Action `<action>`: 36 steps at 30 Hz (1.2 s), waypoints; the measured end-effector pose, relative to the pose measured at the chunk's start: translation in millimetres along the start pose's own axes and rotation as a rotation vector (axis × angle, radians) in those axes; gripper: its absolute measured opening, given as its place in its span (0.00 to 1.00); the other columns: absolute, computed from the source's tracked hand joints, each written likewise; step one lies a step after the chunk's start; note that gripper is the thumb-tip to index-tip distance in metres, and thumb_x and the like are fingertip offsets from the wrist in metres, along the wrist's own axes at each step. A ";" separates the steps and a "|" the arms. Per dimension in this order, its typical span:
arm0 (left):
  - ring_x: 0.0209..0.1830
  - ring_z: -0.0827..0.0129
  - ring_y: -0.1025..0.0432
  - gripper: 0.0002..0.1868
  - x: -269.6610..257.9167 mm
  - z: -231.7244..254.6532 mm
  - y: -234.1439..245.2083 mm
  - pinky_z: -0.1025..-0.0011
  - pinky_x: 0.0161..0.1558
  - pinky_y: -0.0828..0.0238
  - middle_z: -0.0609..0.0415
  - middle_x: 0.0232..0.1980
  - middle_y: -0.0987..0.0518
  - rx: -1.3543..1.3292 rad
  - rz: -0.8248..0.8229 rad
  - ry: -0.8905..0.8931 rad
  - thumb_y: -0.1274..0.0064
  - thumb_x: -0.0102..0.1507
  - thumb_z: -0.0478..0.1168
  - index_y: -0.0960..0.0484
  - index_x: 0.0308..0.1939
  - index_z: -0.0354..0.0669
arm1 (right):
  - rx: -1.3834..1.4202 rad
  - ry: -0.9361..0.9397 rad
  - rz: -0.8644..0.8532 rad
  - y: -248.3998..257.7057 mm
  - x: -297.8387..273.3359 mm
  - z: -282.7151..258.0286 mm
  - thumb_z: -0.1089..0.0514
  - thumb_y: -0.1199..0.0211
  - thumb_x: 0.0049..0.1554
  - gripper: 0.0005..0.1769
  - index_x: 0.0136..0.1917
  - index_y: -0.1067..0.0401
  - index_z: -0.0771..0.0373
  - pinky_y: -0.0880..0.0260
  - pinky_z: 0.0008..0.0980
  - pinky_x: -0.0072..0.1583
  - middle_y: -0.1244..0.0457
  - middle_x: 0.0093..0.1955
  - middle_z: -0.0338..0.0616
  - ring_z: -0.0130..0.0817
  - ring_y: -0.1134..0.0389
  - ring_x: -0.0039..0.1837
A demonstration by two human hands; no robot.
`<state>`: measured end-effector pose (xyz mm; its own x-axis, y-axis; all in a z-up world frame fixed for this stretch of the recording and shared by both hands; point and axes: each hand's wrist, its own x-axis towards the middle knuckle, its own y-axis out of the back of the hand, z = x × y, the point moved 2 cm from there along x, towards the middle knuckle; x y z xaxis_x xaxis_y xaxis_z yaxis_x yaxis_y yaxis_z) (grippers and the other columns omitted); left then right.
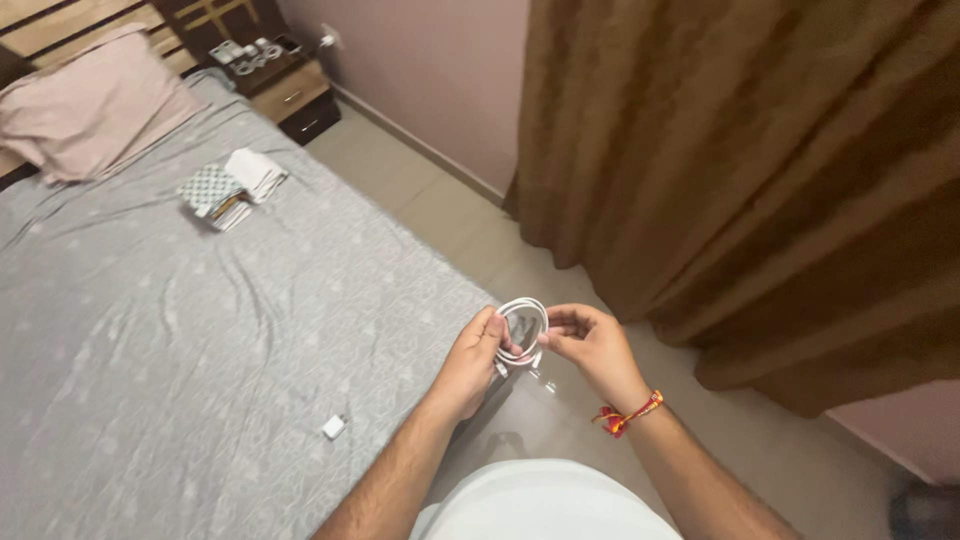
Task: The person picks up a coiled white cable from a bed, carries it to a nightstand, and places it there; they then pick up a folded white garment and carry it across the room.
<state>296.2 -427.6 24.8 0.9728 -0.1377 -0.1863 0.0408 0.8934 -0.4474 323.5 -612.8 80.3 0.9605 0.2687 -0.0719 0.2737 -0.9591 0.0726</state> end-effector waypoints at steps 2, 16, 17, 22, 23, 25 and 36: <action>0.33 0.75 0.30 0.19 9.2 -4.1 -10.1 0.75 0.37 0.31 0.56 0.34 0.25 0.075 -0.032 -0.021 0.65 0.75 0.51 0.30 0.37 0.44 | 0.074 -0.048 0.080 16.8 -0.5 8.8 0.65 0.30 0.51 0.20 0.56 0.25 0.74 0.24 0.30 0.55 0.29 0.49 0.47 0.31 0.27 0.51; 0.35 0.72 0.26 0.17 74.2 -19.2 -75.7 0.61 0.44 0.16 0.56 0.37 0.29 0.037 -0.275 0.121 0.65 0.75 0.50 0.33 0.37 0.43 | 0.132 -0.061 0.343 88.1 -2.6 38.1 0.67 0.24 0.46 0.27 0.58 0.27 0.73 0.27 0.32 0.57 0.31 0.50 0.49 0.32 0.30 0.53; 0.35 0.72 0.27 0.18 81.7 -21.8 -78.0 0.60 0.45 0.16 0.56 0.37 0.29 0.022 -0.294 0.129 0.64 0.75 0.50 0.33 0.37 0.43 | 0.128 -0.061 0.364 91.6 1.2 40.4 0.67 0.24 0.46 0.27 0.58 0.27 0.72 0.27 0.32 0.57 0.31 0.50 0.49 0.32 0.30 0.53; 0.34 0.70 0.26 0.17 130.5 -23.0 -87.1 0.59 0.45 0.16 0.55 0.36 0.28 -0.020 -0.374 0.205 0.64 0.74 0.50 0.31 0.38 0.43 | 0.075 0.040 0.398 108.1 26.6 38.0 0.65 0.26 0.48 0.26 0.59 0.29 0.67 0.27 0.28 0.59 0.30 0.53 0.44 0.27 0.29 0.56; 0.35 0.71 0.26 0.17 140.8 -20.7 -88.1 0.59 0.46 0.16 0.55 0.37 0.28 -0.044 -0.401 0.218 0.64 0.74 0.50 0.31 0.38 0.43 | 0.125 0.026 0.386 110.6 33.0 37.4 0.65 0.27 0.49 0.26 0.60 0.30 0.66 0.27 0.28 0.58 0.30 0.53 0.44 0.27 0.29 0.56; 0.36 0.71 0.25 0.18 161.8 -14.2 -91.4 0.59 0.46 0.16 0.54 0.37 0.27 -0.053 -0.431 0.261 0.65 0.74 0.51 0.32 0.38 0.43 | 0.231 -0.002 0.381 115.2 47.6 35.5 0.65 0.30 0.51 0.25 0.62 0.30 0.64 0.27 0.31 0.56 0.30 0.52 0.45 0.29 0.29 0.54; 0.30 0.65 0.21 0.20 288.5 23.8 -67.2 0.66 0.36 0.20 0.50 0.33 0.24 0.148 -0.500 0.283 0.63 0.73 0.54 0.29 0.37 0.43 | 0.039 0.048 0.412 139.7 159.8 57.8 0.62 0.34 0.60 0.18 0.62 0.32 0.67 0.35 0.28 0.53 0.32 0.47 0.42 0.25 0.35 0.50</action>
<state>579.5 -517.1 21.9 0.7299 -0.6474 -0.2194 0.5294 0.7384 -0.4176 512.4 -708.9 21.5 0.9908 -0.1355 0.0017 -0.1354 -0.9896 0.0478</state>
